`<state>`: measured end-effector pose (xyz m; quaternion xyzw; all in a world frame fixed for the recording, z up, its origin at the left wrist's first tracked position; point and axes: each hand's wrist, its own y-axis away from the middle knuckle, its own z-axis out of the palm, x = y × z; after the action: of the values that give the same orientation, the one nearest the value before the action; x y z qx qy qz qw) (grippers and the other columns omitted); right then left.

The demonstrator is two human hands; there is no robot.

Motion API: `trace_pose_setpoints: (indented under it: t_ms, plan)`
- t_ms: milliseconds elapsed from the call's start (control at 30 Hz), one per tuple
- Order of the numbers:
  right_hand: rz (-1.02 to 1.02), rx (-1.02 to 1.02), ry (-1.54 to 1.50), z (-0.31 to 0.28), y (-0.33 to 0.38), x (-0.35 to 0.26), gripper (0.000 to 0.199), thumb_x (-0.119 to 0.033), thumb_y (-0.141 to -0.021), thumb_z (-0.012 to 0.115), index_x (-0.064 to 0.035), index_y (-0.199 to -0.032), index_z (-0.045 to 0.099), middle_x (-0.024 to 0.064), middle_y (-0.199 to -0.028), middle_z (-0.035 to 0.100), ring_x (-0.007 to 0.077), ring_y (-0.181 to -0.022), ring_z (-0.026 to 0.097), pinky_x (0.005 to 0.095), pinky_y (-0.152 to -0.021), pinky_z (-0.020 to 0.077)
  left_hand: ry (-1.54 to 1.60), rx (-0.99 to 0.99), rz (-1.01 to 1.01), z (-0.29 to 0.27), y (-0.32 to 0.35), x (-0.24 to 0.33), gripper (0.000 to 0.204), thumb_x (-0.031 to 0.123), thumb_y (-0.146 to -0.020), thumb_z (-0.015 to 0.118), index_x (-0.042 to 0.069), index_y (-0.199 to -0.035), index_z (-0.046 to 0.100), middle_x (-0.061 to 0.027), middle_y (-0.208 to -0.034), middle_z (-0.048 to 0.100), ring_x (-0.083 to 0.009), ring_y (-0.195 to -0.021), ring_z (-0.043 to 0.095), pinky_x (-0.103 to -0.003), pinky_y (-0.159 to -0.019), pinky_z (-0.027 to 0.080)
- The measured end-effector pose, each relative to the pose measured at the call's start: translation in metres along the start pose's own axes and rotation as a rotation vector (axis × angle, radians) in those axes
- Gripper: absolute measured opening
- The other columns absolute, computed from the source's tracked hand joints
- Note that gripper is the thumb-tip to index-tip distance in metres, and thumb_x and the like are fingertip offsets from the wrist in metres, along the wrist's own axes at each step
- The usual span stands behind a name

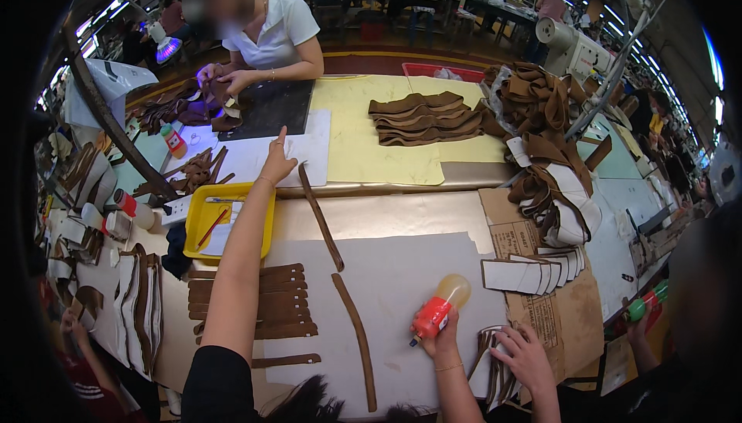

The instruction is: The person applies glue from a squeeze bottle onto brown leather strips and a folded leather piece on a worktable. They handle the strips and folded piece by hand, aligning and pressing them together. Other workers are visible in the background at separate stations.

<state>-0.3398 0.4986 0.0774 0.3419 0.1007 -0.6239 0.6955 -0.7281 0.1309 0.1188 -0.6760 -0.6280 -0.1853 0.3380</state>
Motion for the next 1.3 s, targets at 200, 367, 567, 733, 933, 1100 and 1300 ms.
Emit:
trace_pose_setpoints:
  t_ms: [200, 367, 567, 733, 933, 1100, 1300]
  plan:
    - [-0.023, 0.012, 0.025, 0.002, 0.004, -0.003, 0.072, -0.072, -0.081, 0.052, -0.0046, -0.105, 0.056, 0.0098, -0.084, 0.061, 0.023, -0.074, 0.063, 0.0366, -0.063, 0.0567, -0.116, 0.137, -0.021, -0.007, 0.002, 0.023, 0.076, 0.002, -0.072, 0.064, 0.012, -0.142, 0.036, -0.0198, -0.131, 0.042, -0.0374, -0.118, 0.049, -0.039, -0.101, 0.042]
    - [-0.021, -0.003, -0.011, -0.004, 0.002, -0.001, 0.071, -0.071, -0.082, 0.052, -0.0044, -0.105, 0.056, 0.0102, -0.085, 0.062, 0.0226, -0.075, 0.064, 0.0362, -0.064, 0.0569, 0.006, 0.06, -0.048, -0.016, 0.032, 0.045, 0.05, -0.004, -0.075, 0.061, 0.005, -0.123, 0.053, -0.0201, -0.112, 0.057, -0.0318, -0.103, 0.059, -0.037, -0.086, 0.048]
    - [-0.003, -0.032, -0.026, 0.003, 0.0, 0.001, 0.066, -0.068, -0.083, 0.054, -0.0055, -0.107, 0.056, 0.0099, -0.085, 0.062, 0.0229, -0.076, 0.064, 0.0371, -0.065, 0.0569, -0.153, -0.126, 0.049, -0.022, 0.059, 0.031, 0.039, -0.008, -0.078, 0.057, 0.002, -0.116, 0.054, -0.0225, -0.101, 0.066, -0.031, -0.097, 0.065, -0.039, -0.084, 0.05]
    - [-0.023, -0.001, -0.02, 0.001, -0.001, -0.002, 0.066, -0.067, -0.083, 0.056, -0.0053, -0.108, 0.055, 0.0109, -0.086, 0.062, 0.0232, -0.078, 0.064, 0.0386, -0.066, 0.0563, -0.123, -0.267, 0.121, 0.001, 0.051, 0.04, 0.071, -0.014, -0.076, 0.049, 0.01, -0.14, 0.032, -0.0281, -0.126, 0.054, -0.0395, -0.116, 0.055, -0.044, -0.095, 0.046]
    - [-0.01, -0.023, -0.002, -0.001, -0.002, 0.001, 0.068, -0.067, -0.082, 0.058, -0.0044, -0.108, 0.055, 0.0118, -0.087, 0.062, 0.0241, -0.077, 0.063, 0.0392, -0.068, 0.0558, 0.127, -0.209, 0.096, 0.024, 0.014, 0.021, 0.084, -0.017, -0.077, 0.046, 0.015, -0.149, 0.018, -0.0308, -0.137, 0.044, -0.0416, -0.123, 0.049, -0.04, -0.101, 0.043]
    - [0.007, -0.032, 0.003, -0.006, 0.0, -0.004, 0.07, -0.068, -0.081, 0.058, -0.004, -0.109, 0.054, 0.0127, -0.089, 0.063, 0.0259, -0.079, 0.064, 0.0409, -0.069, 0.0554, 0.144, -0.258, 0.004, 0.031, 0.009, 0.033, 0.085, -0.015, -0.078, 0.043, 0.017, -0.151, 0.013, -0.0283, -0.136, 0.045, -0.0409, -0.12, 0.052, -0.041, -0.098, 0.045]
    - [0.015, -0.027, 0.006, 0.0, -0.001, 0.0, 0.071, -0.069, -0.081, 0.056, -0.0038, -0.108, 0.055, 0.0137, -0.09, 0.063, 0.0254, -0.079, 0.065, 0.0403, -0.069, 0.056, -0.011, -0.046, 0.159, 0.031, 0.01, 0.006, 0.086, -0.011, -0.078, 0.043, 0.017, -0.152, 0.009, -0.0296, -0.135, 0.045, -0.0428, -0.123, 0.047, -0.045, -0.099, 0.044]
